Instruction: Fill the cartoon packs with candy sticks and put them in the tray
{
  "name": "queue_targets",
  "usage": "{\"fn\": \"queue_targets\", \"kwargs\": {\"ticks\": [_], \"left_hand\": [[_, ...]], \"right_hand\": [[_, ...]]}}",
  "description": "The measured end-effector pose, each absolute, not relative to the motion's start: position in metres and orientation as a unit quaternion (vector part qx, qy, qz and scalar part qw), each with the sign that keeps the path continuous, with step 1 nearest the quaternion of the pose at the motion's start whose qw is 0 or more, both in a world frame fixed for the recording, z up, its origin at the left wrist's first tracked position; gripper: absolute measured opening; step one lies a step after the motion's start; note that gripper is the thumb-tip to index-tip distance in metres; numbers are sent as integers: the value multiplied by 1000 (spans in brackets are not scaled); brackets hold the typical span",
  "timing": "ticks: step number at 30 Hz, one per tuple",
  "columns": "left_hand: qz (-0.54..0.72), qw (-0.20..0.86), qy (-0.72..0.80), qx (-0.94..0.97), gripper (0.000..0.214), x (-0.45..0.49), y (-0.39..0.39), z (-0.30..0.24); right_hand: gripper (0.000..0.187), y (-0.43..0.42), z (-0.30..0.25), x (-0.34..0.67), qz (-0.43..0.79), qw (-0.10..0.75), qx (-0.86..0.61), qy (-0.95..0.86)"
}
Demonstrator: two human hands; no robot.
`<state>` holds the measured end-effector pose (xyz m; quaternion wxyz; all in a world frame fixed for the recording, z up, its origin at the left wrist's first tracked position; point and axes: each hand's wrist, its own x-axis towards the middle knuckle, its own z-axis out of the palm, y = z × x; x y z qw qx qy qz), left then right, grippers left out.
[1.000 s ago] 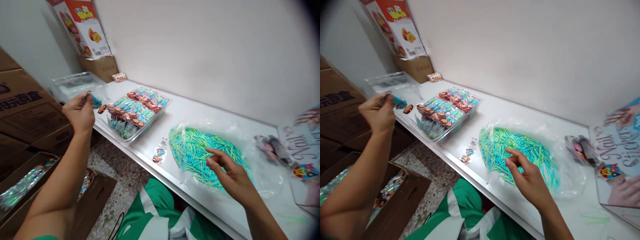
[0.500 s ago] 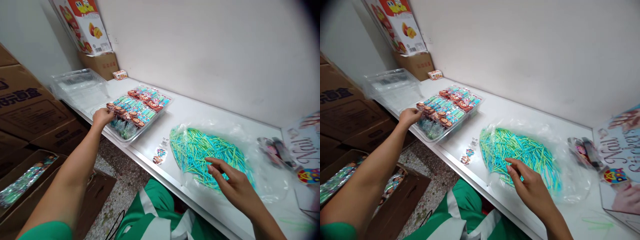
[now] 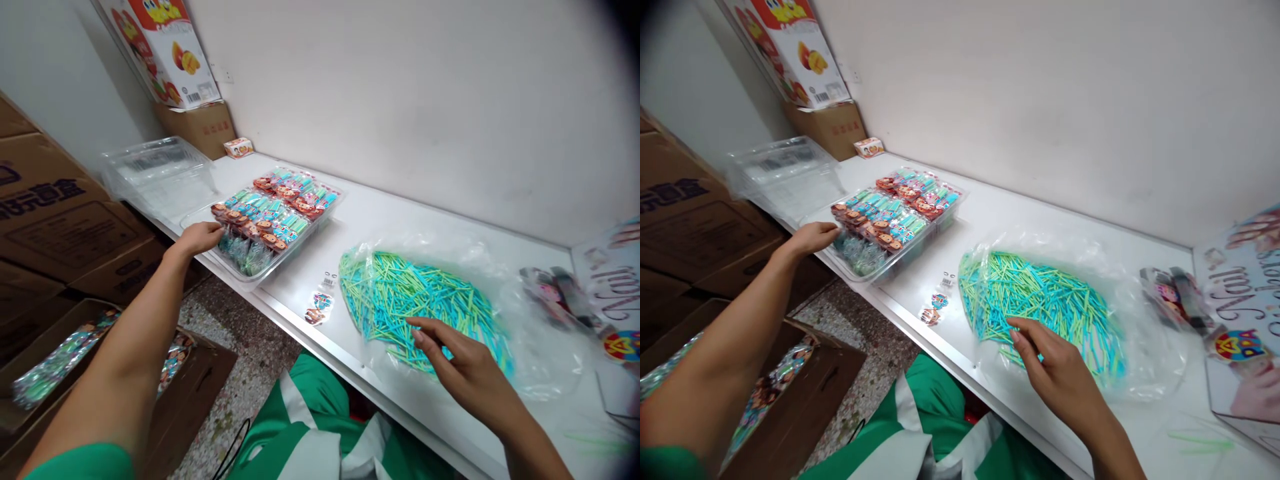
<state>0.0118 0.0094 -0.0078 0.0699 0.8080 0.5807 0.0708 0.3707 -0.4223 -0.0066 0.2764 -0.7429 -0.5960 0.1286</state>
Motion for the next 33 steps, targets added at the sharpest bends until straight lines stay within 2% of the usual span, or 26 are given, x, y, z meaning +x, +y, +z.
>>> {"fn": "queue_targets", "kwargs": {"ticks": [3, 7, 9, 12, 13, 15, 17, 19, 21, 22, 24, 27, 31, 33], "left_hand": [[25, 64, 561, 825, 46, 27, 15, -13], [11, 51, 567, 822, 48, 35, 14, -12], [67, 11, 589, 806, 49, 40, -1, -5], [261, -74, 563, 781, 45, 63, -52, 1], [304, -59, 529, 790, 41, 76, -75, -1], [302, 28, 454, 838, 37, 107, -123, -16], [202, 136, 377, 894, 34, 142, -162, -42], [164, 200, 419, 871, 45, 173, -184, -73], [181, 266, 477, 818, 61, 196, -187, -100], [188, 286, 491, 801, 63, 205, -183, -110], [193, 334, 500, 775, 51, 215, -171, -120], [187, 416, 481, 749, 22, 216, -159, -116], [209, 523, 411, 717, 22, 207, -177, -82], [233, 639, 332, 654, 23, 208, -201, -60]], "right_hand": [[27, -418, -3, 366, 130, 274, -739, -602], [27, -420, -2, 366, 118, 268, -739, -607], [27, -424, -3, 369, 116, 269, -740, -606], [28, -427, -6, 372, 122, 267, -739, -606], [29, -427, -7, 372, 124, 267, -739, -606], [28, -425, -7, 370, 124, 274, -738, -604], [27, -420, -6, 365, 127, 283, -733, -606], [27, -418, -4, 360, 133, 287, -726, -611], [27, -419, -1, 358, 138, 288, -723, -613], [27, -422, 1, 358, 138, 289, -725, -610], [27, -430, 2, 362, 138, 294, -735, -595], [27, -442, -3, 371, 154, 315, -753, -557], [30, -435, -19, 369, 188, 381, -763, -487], [41, -422, -29, 359, 212, 425, -758, -446]]}}
